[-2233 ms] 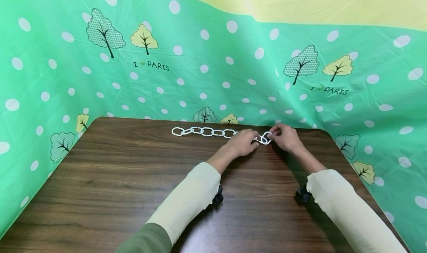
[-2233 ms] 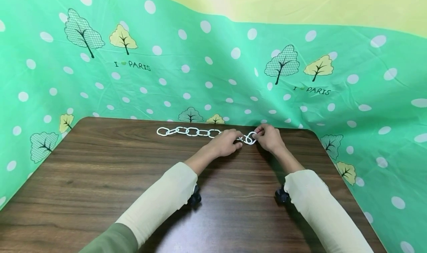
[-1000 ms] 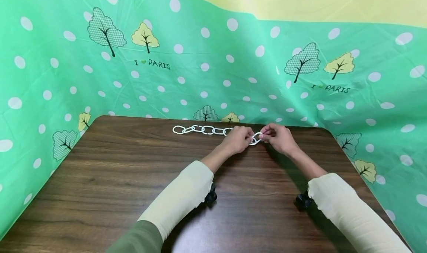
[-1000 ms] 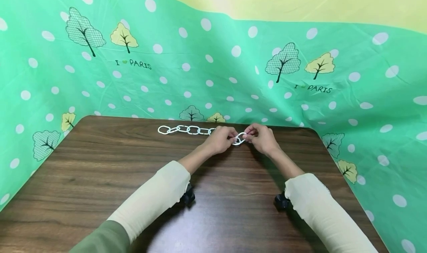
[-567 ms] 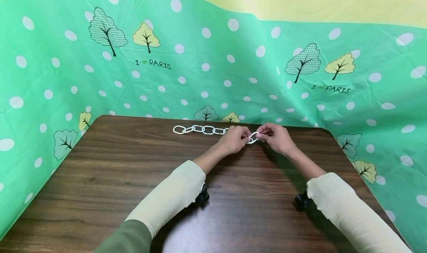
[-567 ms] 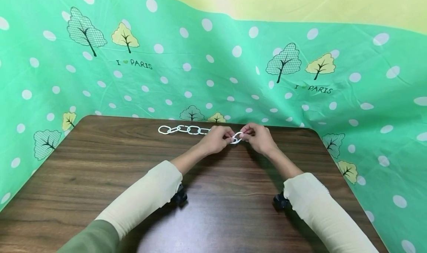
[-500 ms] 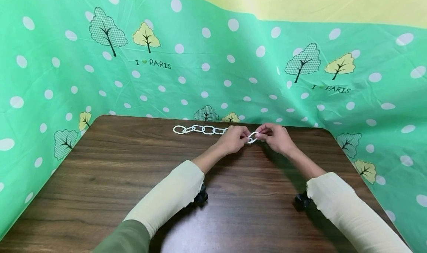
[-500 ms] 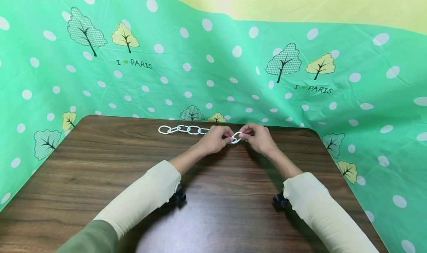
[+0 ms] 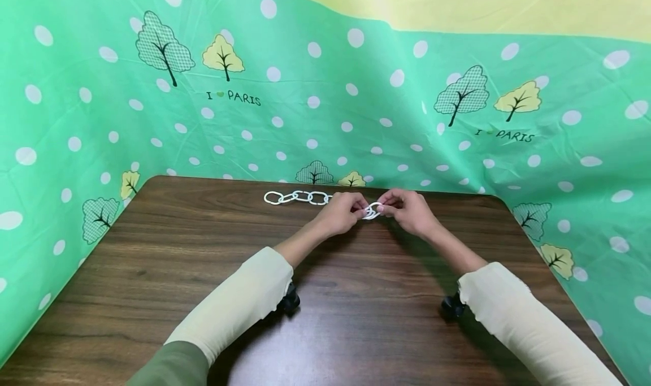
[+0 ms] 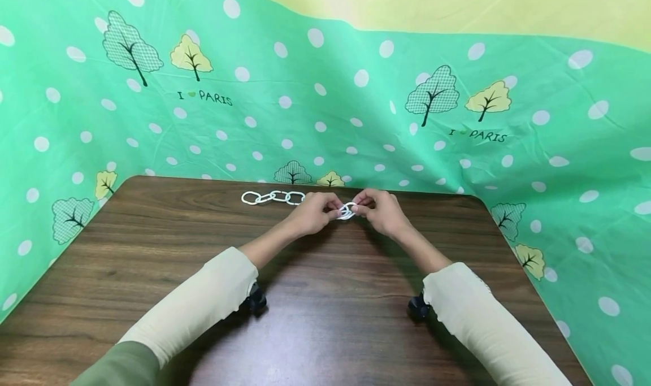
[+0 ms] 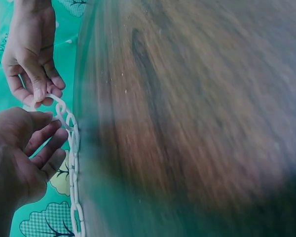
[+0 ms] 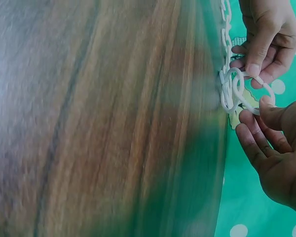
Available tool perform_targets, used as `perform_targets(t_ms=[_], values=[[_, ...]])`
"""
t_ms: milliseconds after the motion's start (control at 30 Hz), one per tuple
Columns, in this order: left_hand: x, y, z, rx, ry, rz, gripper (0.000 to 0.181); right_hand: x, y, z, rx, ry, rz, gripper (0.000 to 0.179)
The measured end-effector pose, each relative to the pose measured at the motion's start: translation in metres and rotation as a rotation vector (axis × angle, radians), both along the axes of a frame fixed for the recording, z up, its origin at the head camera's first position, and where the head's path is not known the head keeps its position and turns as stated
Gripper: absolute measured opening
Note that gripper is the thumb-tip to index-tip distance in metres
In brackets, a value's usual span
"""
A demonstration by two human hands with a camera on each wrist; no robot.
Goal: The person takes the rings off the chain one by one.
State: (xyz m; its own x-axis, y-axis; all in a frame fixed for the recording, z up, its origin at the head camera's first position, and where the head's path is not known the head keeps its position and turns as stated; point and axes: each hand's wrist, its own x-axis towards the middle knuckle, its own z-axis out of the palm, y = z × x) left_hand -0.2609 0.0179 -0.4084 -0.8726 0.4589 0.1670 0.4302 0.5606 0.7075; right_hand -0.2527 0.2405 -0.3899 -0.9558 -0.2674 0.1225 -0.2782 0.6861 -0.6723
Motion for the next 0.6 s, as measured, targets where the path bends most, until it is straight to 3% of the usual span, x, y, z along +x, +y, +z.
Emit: perform_targets(t_ms=[267, 600], values=[[0.005, -0.014, 0.003, 0.037, -0.037, 0.012, 0.014, 0.002, -0.011, 0.000, -0.025, -0.008, 0.019, 0.012], [0.007, -0.032, 0.005, 0.040, -0.035, 0.023, 0.013, 0.004, -0.026, 0.000, -0.068, -0.013, 0.053, 0.014]])
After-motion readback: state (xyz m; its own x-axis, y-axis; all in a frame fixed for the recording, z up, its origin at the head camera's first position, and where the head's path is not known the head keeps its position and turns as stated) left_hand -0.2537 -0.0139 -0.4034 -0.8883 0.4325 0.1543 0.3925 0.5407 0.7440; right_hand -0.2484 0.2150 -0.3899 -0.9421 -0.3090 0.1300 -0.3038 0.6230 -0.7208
